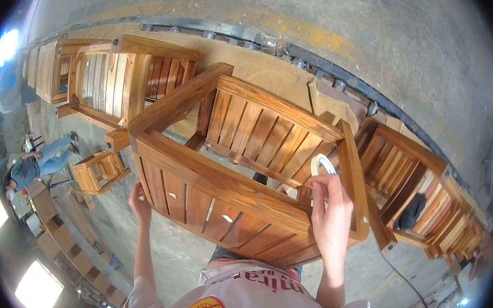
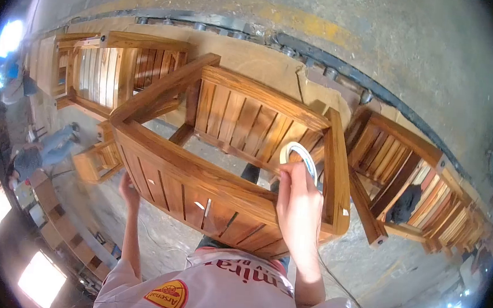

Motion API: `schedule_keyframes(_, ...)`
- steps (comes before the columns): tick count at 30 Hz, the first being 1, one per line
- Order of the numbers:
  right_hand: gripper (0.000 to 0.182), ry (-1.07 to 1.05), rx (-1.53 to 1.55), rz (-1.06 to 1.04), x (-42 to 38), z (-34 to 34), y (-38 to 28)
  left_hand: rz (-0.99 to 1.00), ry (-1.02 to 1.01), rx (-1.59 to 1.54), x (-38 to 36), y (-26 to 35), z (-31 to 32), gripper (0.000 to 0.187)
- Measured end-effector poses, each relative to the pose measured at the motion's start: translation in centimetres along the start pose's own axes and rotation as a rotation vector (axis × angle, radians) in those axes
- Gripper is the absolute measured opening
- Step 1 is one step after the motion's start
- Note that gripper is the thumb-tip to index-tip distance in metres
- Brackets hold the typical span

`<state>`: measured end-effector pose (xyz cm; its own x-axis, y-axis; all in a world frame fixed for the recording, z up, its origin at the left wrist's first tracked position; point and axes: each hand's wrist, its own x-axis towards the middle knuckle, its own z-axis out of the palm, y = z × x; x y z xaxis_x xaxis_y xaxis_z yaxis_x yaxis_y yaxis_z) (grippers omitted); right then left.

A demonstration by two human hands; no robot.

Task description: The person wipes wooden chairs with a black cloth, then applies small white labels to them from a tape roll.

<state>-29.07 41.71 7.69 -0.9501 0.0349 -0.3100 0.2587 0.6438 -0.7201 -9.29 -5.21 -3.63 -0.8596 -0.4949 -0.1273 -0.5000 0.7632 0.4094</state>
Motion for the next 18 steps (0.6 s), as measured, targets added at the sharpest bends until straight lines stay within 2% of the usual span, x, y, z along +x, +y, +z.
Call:
schedule_keyframes(2,0.010,0.027,0.001,-0.027,-0.4,0.3,0.2,-0.063,0.206,-0.032,0.2,-2.4,-3.4,0.022)
schedule_keyframes(4,0.010,0.055,-0.015,-0.072,-0.8,0.3,0.4,0.071,0.409,-0.114,2.3,2.9,-6.3,0.019)
schedule_keyframes(6,0.012,0.042,-0.012,-0.088,-1.2,0.5,0.6,-0.059,0.481,-0.242,4.0,11.0,-7.6,0.018)
schedule_keyframes(9,0.020,0.008,-0.024,-0.057,-1.9,0.3,0.3,0.177,0.327,-0.184,4.4,21.5,-6.6,0.011)
schedule_keyframes(11,0.023,-0.003,-0.051,-0.036,-2.4,0.3,0.3,0.516,-0.062,-0.245,3.5,28.6,-5.7,0.010)
schedule_keyframes(13,0.025,0.033,-0.042,-0.015,-2.9,0.4,0.1,0.767,-0.383,-0.217,2.7,35.6,-3.4,0.018)
schedule_keyframes(14,0.025,0.048,-0.037,-0.006,-3.1,0.3,0.0,0.839,-0.480,-0.216,1.9,37.6,-2.1,0.023)
schedule_keyframes(15,0.021,0.099,-0.014,-0.027,-3.3,0.4,0.2,0.910,-0.575,-0.215,1.2,39.2,-1.0,0.028)
schedule_keyframes(18,0.015,0.601,0.094,-0.124,-4.6,0.7,1.1,0.908,-0.767,-0.152,-1.5,40.8,2.1,0.037)
